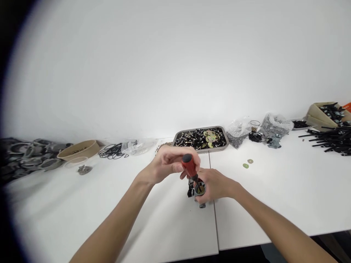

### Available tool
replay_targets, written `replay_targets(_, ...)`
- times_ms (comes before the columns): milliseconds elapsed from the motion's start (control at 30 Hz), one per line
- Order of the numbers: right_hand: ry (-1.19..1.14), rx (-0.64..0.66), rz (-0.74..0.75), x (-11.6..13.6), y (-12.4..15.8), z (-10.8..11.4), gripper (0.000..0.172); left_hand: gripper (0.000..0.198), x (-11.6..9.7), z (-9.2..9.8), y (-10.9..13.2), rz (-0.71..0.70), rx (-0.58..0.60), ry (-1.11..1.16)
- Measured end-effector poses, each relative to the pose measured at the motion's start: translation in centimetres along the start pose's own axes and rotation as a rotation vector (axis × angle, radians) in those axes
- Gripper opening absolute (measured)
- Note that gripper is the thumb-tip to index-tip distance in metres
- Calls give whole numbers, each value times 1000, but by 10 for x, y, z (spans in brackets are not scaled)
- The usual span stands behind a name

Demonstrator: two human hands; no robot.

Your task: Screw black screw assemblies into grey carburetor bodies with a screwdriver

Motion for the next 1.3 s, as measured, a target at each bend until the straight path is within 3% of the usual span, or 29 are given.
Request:
replay_targets(33,4,5,-12,-1,0,-1,28,26,1,9,6,0,-22,13)
replay_targets(100,7,8,-32,-4,0,-2,29,26,1,43,22,-90,-190,88)
replay_targets(167,-5,-1,-30,-4,0,-2,30,27,8,98,52,-234,-541,248)
replay_targets(233,-24,-18,-16,-5,0,-3,32,27,32,137,82,-331,-814,391)
replay_targets(300,-43,-28,-14,-7,1,-3,34,30,66,153,94,-300,-937,444)
replay_targets(367,-59,-30,-17,-8,1,-4,36,35,103,150,89,-142,-961,387)
replay_targets(433,-65,-28,-19,-8,1,-3,36,39,134,137,78,25,-913,266)
replay_targets(567,-65,-14,-45,-2,3,-2,39,32,169,113,61,270,-827,-140)
replay_targets(667,-9,-14,-99,4,8,2,38,30,174,112,57,261,-815,-271)
replay_targets(867,323,62,-172,17,35,17,23,38,186,122,59,277,-783,-220)
replay_targets(1000,366,45,-239,18,68,41,19,42,188,121,55,255,-756,-175)
replay_targets(1167,345,-78,-396,-2,122,85,23,42,184,116,53,259,-734,-115)
replay_targets(1300,413,-154,-509,-37,175,118,26,41,179,115,54,240,-743,-125)
Point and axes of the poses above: each hand's wrist, its own y-axis away from the middle knuckle, its own z-axis out of the back of the hand, x = y × z, the point moved 10 cm from there along -y, towards the middle knuckle, and after that the axes turned 6 degrees about z, right-handed, at the moved point
